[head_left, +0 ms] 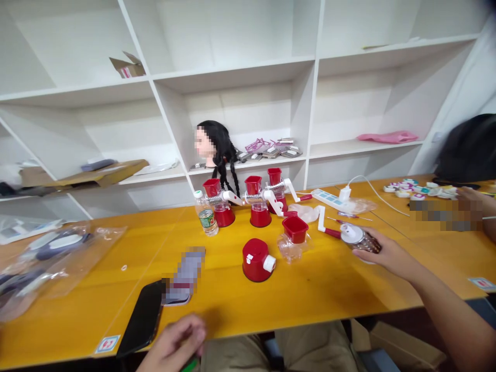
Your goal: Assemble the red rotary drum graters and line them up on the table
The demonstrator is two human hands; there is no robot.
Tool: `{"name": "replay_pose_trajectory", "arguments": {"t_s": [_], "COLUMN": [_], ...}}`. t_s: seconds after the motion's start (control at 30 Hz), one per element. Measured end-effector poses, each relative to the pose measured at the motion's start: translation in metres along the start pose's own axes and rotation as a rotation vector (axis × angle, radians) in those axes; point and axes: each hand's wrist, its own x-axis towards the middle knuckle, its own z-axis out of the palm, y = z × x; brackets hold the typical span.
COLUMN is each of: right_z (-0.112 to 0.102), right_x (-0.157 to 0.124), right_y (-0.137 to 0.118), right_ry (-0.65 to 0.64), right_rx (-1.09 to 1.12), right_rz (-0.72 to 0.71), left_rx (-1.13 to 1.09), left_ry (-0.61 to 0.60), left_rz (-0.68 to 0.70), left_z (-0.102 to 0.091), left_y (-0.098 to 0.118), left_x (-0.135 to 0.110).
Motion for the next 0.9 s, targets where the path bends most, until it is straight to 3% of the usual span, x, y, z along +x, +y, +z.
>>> {"name": "replay_pose_trajectory", "arguments": {"t_s": [0.1,0.23,0.33,0.4,0.53,0.73,0.9], "right_z": [0.007,0.025,0.040,0.049,0.058,0.054,0.051], "right_x": [0.003,0.022,0.033,0.038,0.042,0.043,0.033], "right_y": [-0.011,-0.018,-0.023,-0.028,-0.037,-0.040,-0.039], "right_ry": [-0.088,-0.142,-0.198,-0.199,-0.208,-0.268,-0.284], "right_rx": [-0.015,-0.103,-0.088,-0.086,-0.073,0.002,0.096], "right_rz": [-0.055,-0.068,-0.085,-0.070,-0.051,-0.185,-0.150], "left_rx": [-0.073,-0.006,-0.058,-0.078,-0.061,-0.037,-0.158], "left_ry": [0.128,0.059,0.104,0.155,0.267,0.369,0.217], "left_rz": [0.248,0.472,0.533,0.483,0.350,0.448,0.504], "left_z": [0.048,0.138,0.200,0.228,0.251,0.259,0.261], "left_y": [0.042,0.088,0.111,0.120,0.118,0.088,0.073], "left_x": [0.030,0.095,0.142,0.167,0.195,0.198,0.192]}}
